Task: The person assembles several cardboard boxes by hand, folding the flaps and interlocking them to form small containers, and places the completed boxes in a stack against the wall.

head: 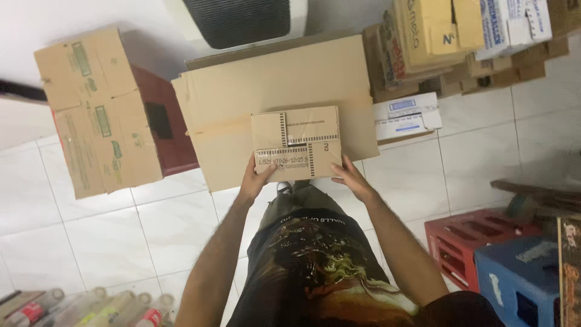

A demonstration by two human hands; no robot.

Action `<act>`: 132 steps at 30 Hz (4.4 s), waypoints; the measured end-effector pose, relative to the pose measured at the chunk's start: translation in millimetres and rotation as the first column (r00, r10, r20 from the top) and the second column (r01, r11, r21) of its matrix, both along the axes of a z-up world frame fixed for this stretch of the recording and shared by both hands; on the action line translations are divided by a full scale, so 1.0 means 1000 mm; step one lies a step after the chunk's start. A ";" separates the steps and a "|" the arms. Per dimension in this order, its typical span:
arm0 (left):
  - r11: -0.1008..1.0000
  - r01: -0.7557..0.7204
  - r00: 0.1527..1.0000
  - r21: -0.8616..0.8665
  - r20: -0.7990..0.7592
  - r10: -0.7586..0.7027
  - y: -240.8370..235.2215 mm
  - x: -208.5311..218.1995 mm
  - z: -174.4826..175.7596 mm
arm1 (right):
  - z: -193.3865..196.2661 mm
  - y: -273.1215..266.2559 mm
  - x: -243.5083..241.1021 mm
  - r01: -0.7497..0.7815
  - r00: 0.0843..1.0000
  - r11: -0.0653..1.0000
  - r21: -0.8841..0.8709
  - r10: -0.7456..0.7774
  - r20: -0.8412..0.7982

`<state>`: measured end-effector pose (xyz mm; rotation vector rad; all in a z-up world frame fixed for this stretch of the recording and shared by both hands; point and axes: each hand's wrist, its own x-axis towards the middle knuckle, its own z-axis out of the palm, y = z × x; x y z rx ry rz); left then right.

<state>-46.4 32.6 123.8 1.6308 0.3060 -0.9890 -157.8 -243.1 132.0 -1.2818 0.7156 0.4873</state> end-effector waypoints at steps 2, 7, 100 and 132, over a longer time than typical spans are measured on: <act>0.998 0.051 0.999 -0.030 0.011 -0.051 0.000 -0.003 0.000 | -0.031 -0.013 -0.023 0.066 0.997 0.998 -0.003 -0.066 0.032; 0.980 0.164 0.986 -0.117 0.018 -0.163 -0.028 -0.026 0.004 | -0.018 -0.029 -0.082 0.253 0.965 0.967 -0.037 -0.250 0.080; 0.954 -0.012 0.999 0.299 0.053 -0.004 -0.976 0.038 -0.112 | -0.141 -0.929 0.077 -0.375 0.913 0.669 -0.642 0.385 -0.131; 0.930 -0.355 0.815 0.092 0.518 0.260 -0.530 -0.136 0.053 | 0.028 -0.431 0.072 -0.435 0.284 0.366 -0.823 0.923 0.260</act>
